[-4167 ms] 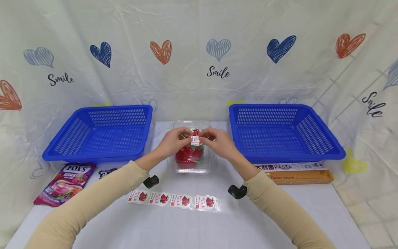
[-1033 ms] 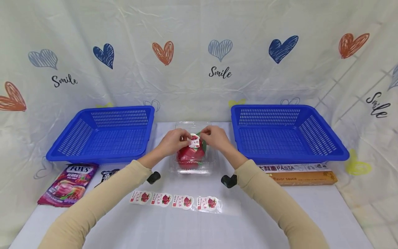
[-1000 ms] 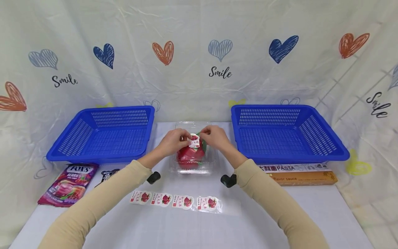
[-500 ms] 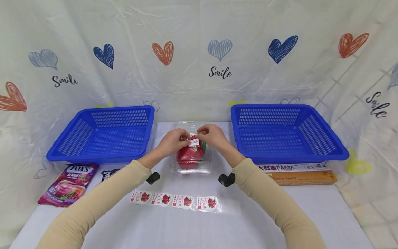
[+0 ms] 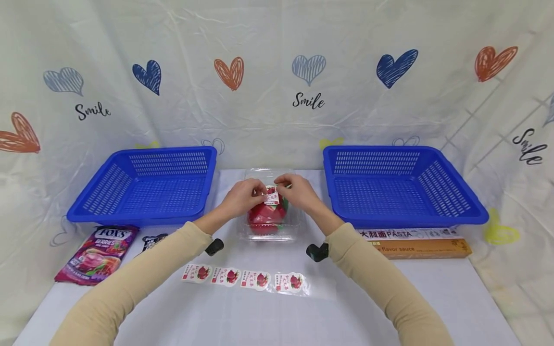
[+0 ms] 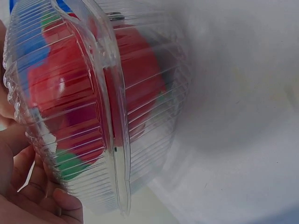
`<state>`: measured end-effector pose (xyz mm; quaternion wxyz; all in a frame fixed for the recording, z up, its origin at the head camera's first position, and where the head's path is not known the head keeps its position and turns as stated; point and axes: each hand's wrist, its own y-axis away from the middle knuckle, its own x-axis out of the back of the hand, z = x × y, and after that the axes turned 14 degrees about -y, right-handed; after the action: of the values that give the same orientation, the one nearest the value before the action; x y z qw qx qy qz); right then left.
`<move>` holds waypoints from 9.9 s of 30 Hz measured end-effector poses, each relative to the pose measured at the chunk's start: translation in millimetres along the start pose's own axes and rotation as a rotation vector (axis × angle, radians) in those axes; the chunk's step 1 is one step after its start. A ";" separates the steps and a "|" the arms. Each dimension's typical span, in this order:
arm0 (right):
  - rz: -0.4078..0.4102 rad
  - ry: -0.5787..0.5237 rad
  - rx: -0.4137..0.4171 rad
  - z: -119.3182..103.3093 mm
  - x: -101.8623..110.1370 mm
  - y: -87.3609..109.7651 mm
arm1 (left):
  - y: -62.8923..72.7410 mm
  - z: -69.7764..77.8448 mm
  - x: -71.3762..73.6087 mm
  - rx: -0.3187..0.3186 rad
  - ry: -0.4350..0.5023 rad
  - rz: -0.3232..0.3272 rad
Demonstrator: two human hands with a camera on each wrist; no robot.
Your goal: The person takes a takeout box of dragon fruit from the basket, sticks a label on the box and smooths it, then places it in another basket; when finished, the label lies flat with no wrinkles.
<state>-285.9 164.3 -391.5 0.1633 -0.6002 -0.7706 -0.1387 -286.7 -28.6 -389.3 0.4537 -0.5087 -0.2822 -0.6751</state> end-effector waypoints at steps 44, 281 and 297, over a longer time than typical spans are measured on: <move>-0.200 0.537 0.695 16.7 6.6 21.6 | -3.5 0.9 2.5 0.014 -0.014 -0.030; -0.191 -0.566 -0.061 54.3 0.4 56.5 | 40.8 -47.2 -36.8 0.277 0.774 0.034; -0.236 -0.443 -0.098 60.9 8.5 61.5 | 37.3 -43.9 -38.7 0.223 0.780 0.022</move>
<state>-233.3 211.6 -442.2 -0.0561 -0.5291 -0.8446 -0.0594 -269.3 -69.0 -442.9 0.5865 -0.1653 -0.1550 -0.7776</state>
